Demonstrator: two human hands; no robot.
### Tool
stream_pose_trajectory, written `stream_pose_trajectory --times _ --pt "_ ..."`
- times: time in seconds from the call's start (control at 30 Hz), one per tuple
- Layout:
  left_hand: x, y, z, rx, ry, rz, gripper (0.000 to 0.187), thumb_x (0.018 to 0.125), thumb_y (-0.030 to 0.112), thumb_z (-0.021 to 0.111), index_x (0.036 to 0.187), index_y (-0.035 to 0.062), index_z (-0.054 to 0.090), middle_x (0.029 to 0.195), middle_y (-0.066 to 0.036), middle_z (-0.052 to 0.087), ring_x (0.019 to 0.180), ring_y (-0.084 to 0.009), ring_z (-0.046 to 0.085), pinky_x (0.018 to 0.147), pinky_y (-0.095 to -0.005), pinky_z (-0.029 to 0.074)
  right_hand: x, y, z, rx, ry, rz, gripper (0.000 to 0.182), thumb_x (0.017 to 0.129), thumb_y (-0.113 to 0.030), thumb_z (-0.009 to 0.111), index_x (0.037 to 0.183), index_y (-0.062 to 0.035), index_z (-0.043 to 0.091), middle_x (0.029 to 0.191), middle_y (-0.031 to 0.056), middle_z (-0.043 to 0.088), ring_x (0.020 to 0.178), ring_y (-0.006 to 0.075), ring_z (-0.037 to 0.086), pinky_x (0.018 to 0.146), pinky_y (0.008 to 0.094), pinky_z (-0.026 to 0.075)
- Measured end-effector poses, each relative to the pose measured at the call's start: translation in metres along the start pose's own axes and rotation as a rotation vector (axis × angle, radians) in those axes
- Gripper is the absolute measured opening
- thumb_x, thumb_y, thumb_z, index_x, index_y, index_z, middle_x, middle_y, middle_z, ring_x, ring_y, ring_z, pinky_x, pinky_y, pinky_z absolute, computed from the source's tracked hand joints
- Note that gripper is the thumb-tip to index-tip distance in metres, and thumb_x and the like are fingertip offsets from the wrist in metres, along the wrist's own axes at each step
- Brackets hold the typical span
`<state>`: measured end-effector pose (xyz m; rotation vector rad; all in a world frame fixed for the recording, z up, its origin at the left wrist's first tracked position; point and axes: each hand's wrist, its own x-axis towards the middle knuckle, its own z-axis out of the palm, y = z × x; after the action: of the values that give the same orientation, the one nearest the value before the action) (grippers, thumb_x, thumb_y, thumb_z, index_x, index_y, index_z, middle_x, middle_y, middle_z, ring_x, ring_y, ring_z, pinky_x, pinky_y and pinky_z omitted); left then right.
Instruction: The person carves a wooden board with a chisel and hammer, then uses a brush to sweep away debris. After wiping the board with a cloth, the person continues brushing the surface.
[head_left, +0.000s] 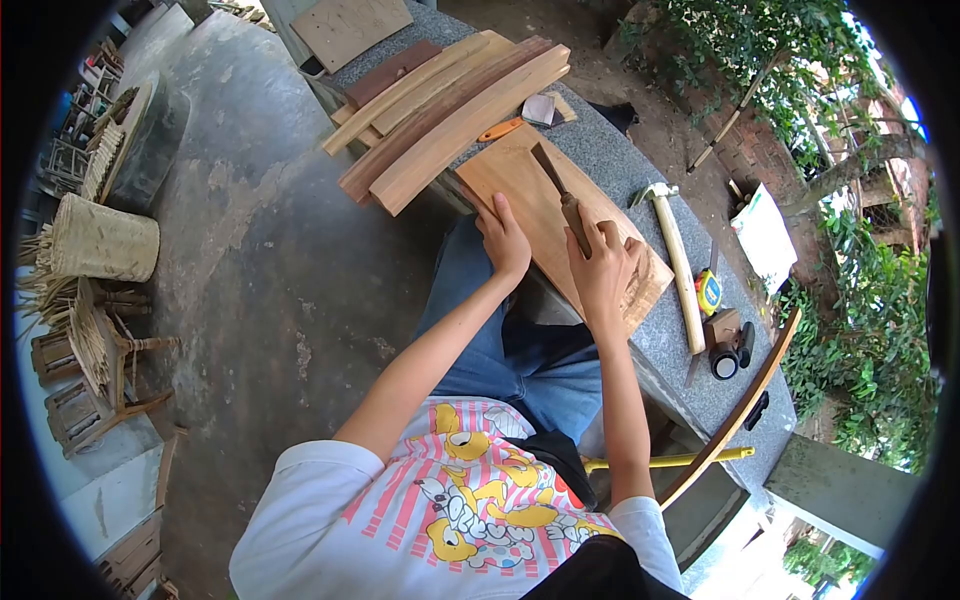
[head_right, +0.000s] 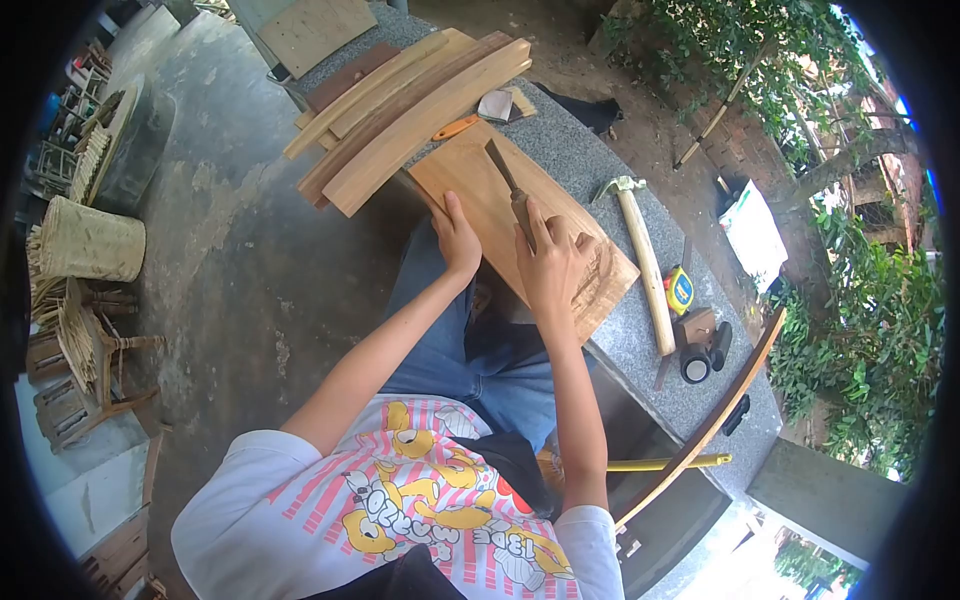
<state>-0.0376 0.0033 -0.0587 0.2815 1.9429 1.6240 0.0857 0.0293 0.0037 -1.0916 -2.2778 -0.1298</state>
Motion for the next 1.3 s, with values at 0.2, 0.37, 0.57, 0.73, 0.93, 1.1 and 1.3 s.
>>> stream_pose_trajectory --times 0.2,0.37,0.57,0.73,0.93,1.1,1.3 --pt "0.001 -0.004 0.002 0.022 0.032 0.034 0.081 0.1 0.061 0.025 0.156 0.0095 -0.001 0.137 -0.034 0.039 0.123 -0.042 0.047 0.104 -0.0445 0.038 0.003 0.007 -0.008 0.079 -0.076 0.103 0.039 0.081 -0.024 0.075 0.119 -0.0144 0.069 0.079 0.0068 0.059 0.066 0.0214 0.055 0.073 0.0374 0.036" --pt "0.001 -0.002 0.001 0.021 0.032 -0.006 0.082 0.099 0.063 0.026 0.156 0.0107 -0.001 0.136 -0.033 0.04 0.123 -0.0416 0.047 0.103 -0.0447 0.038 0.001 0.056 -0.032 0.656 -0.254 0.538 0.041 0.083 -0.024 0.076 0.117 -0.0026 0.069 0.099 0.0138 0.073 0.088 0.017 0.068 0.078 0.0312 0.052" --pt "0.008 -0.017 0.007 0.085 0.101 0.122 0.075 0.101 0.059 0.023 0.156 0.0163 -0.006 0.122 -0.038 0.046 0.099 -0.0497 0.058 0.086 -0.0508 0.05 0.008 0.101 -0.064 0.648 -0.56 0.556 0.041 0.084 -0.027 0.076 0.116 -0.0025 0.07 0.098 0.0089 0.073 0.086 0.0109 0.065 0.08 0.0255 0.051" --pt "0.006 -0.014 0.007 0.076 0.09 0.126 0.075 0.101 0.059 0.023 0.156 0.0166 -0.006 0.122 -0.038 0.046 0.099 -0.0489 0.059 0.086 -0.0505 0.05 0.028 0.106 -0.043 0.667 -0.665 0.536 0.043 0.086 -0.033 0.074 0.118 -0.0044 0.07 0.071 -0.0011 0.061 0.064 0.0058 0.053 0.059 0.0248 0.044" --pt "0.01 -0.02 0.007 0.1 0.113 0.116 0.075 0.101 0.059 0.023 0.156 0.0166 -0.006 0.124 -0.038 0.045 0.1 -0.0484 0.059 0.087 -0.05 0.05 0.033 0.114 -0.049 0.707 -0.672 0.478 0.041 0.086 -0.035 0.074 0.117 -0.0096 0.071 0.077 -0.0013 0.067 0.069 0.0062 0.054 0.064 0.0257 0.046" --pt "0.003 -0.006 0.003 0.006 -0.011 -0.017 0.082 0.1 0.061 0.026 0.155 0.0057 0.002 0.143 -0.033 0.034 0.131 -0.0428 0.039 0.108 -0.0445 0.033 0.043 0.11 -0.043 0.634 -0.732 0.604 0.039 0.086 -0.034 0.074 0.116 -0.0086 0.072 0.079 0.0007 0.068 0.072 0.0066 0.056 0.067 0.026 0.047" --pt "0.001 0.0 0.0 -0.033 0.027 0.049 0.082 0.1 0.061 0.027 0.155 0.0055 0.0 0.149 -0.031 0.029 0.134 -0.0401 0.037 0.11 -0.0434 0.032 0.049 0.108 -0.05 0.604 -0.666 0.458 0.039 0.085 -0.032 0.074 0.115 -0.0073 0.072 0.08 0.0029 0.069 0.073 0.0089 0.058 0.071 0.0299 0.049"
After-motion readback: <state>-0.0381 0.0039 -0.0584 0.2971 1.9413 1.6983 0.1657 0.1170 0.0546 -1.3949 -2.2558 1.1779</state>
